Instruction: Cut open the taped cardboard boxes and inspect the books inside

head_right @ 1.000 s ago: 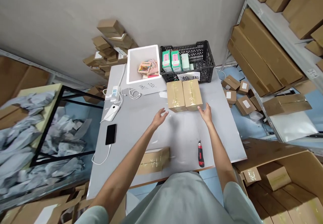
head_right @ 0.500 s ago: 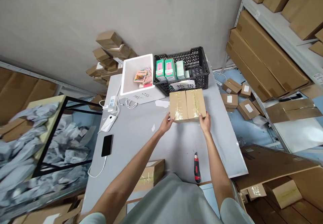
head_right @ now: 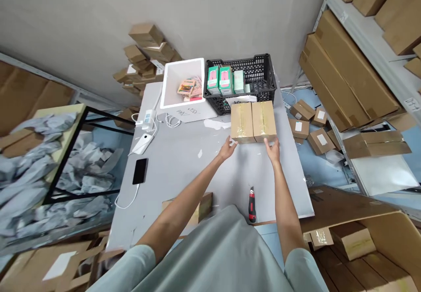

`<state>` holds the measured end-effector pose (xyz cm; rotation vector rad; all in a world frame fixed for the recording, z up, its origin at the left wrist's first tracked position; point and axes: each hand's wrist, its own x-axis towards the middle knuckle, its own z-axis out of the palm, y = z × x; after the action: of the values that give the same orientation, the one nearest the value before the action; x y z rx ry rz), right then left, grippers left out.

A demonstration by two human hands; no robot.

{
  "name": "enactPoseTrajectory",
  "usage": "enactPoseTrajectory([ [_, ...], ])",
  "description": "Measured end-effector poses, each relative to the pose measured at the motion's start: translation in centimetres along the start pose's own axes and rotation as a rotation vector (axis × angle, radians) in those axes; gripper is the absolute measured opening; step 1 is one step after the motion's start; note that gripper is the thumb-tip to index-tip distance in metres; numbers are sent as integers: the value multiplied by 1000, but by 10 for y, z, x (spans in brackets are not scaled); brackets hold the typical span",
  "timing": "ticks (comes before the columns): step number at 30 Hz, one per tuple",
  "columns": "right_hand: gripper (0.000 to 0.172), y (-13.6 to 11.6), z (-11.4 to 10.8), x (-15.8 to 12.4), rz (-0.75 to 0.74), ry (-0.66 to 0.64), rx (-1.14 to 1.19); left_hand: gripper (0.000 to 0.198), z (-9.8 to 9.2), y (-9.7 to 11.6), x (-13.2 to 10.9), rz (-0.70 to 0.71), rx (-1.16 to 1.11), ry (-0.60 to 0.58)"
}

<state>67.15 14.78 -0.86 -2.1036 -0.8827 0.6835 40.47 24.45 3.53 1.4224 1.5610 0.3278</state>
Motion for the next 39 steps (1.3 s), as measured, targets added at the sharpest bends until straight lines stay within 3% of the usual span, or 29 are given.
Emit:
enactPoseTrajectory([
  [2, 106, 21, 4, -53, 91, -114, -34, 80, -6, -30, -44, 22, 7, -2],
  [4, 101, 43, 6, -117, 128, -206, -87, 74, -17, -67, -97, 213, 91, 25],
  [6, 90, 61, 6, -182, 163, -273, -178, 67, -35, -105, -151, 308, 156, 88],
  [10, 64, 77, 1, -281, 234, -341, -348, 64, -84, -174, -234, 256, 252, 274],
  [13, 48, 74, 3, -315, 234, -374, -538, 77, -117, -215, -265, 130, 311, 382],
  [17, 38, 62, 14, -317, 219, -391, -669, 101, -145, -255, -278, 25, 325, 357],
  [22, 36, 37, 26, -304, 71, -433, -565, 106, -164, -281, -272, 84, 263, 274],
  [26, 42, 0, 35, -310, -76, -438, -487, 110, -177, -295, -269, 155, 191, 189],
  [30, 46, -40, 45, -329, -138, -558, -470, 123, -184, -312, -273, 216, 130, 69],
  [35, 50, -93, 63, -359, -256, -616, -673, 125, -193, -332, -277, 234, 27, -77],
  [39, 49, -135, 82, -381, -398, -744, -856, 117, -203, -341, -273, 258, -56, -131],
])
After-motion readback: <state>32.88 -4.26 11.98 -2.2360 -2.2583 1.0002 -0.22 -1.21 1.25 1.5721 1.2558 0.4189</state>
